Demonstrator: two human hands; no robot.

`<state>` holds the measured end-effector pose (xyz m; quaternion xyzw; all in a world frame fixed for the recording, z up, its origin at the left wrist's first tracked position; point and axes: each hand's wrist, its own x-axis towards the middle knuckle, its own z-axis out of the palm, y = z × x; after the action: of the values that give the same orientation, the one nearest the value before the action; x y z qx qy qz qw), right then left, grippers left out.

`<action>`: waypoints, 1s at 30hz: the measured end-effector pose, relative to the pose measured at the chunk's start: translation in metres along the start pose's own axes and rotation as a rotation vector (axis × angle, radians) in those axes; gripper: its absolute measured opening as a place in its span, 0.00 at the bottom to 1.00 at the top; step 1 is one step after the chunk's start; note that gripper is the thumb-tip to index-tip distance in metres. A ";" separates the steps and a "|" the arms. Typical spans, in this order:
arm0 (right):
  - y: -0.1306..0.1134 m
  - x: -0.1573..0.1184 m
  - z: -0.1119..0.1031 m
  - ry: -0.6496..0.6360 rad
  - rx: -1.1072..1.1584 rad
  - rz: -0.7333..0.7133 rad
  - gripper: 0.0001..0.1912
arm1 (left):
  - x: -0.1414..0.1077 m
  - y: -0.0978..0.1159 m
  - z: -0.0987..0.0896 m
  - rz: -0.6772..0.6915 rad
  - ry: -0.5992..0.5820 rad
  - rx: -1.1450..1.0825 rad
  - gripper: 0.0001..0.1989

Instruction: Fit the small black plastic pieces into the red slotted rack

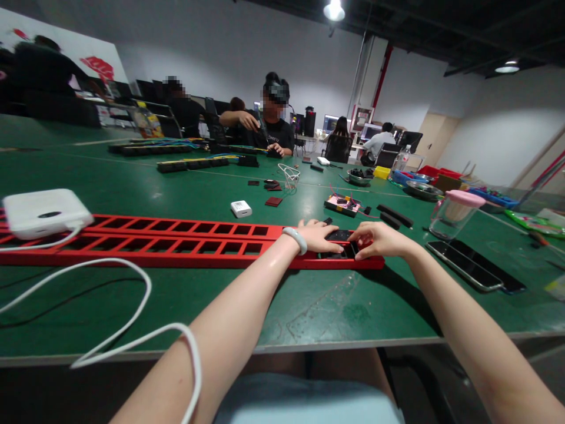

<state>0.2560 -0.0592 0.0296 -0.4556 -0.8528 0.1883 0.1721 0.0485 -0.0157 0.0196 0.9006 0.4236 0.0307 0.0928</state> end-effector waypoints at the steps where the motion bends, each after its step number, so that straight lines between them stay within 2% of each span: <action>1: 0.000 0.000 -0.001 -0.007 -0.006 0.000 0.24 | 0.000 0.000 0.000 -0.002 -0.001 0.002 0.38; 9: 0.002 -0.001 -0.001 -0.060 -0.056 -0.018 0.22 | -0.001 -0.001 -0.002 0.025 0.002 -0.009 0.38; 14: 0.001 -0.001 -0.003 -0.112 -0.100 -0.062 0.23 | 0.000 -0.005 0.001 0.057 0.045 -0.026 0.39; 19: -0.001 -0.001 -0.007 -0.186 -0.129 -0.128 0.18 | 0.008 -0.016 0.005 0.046 0.085 -0.004 0.38; 23: -0.001 0.002 -0.003 -0.111 -0.140 -0.109 0.15 | 0.025 -0.025 0.007 0.094 0.115 0.011 0.24; 30: 0.011 0.013 0.013 0.046 0.015 -0.043 0.13 | 0.050 -0.027 0.006 0.132 0.017 0.061 0.21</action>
<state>0.2510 -0.0441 0.0144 -0.4400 -0.8568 0.1805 0.1990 0.0607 0.0390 0.0070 0.9286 0.3650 0.0314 0.0595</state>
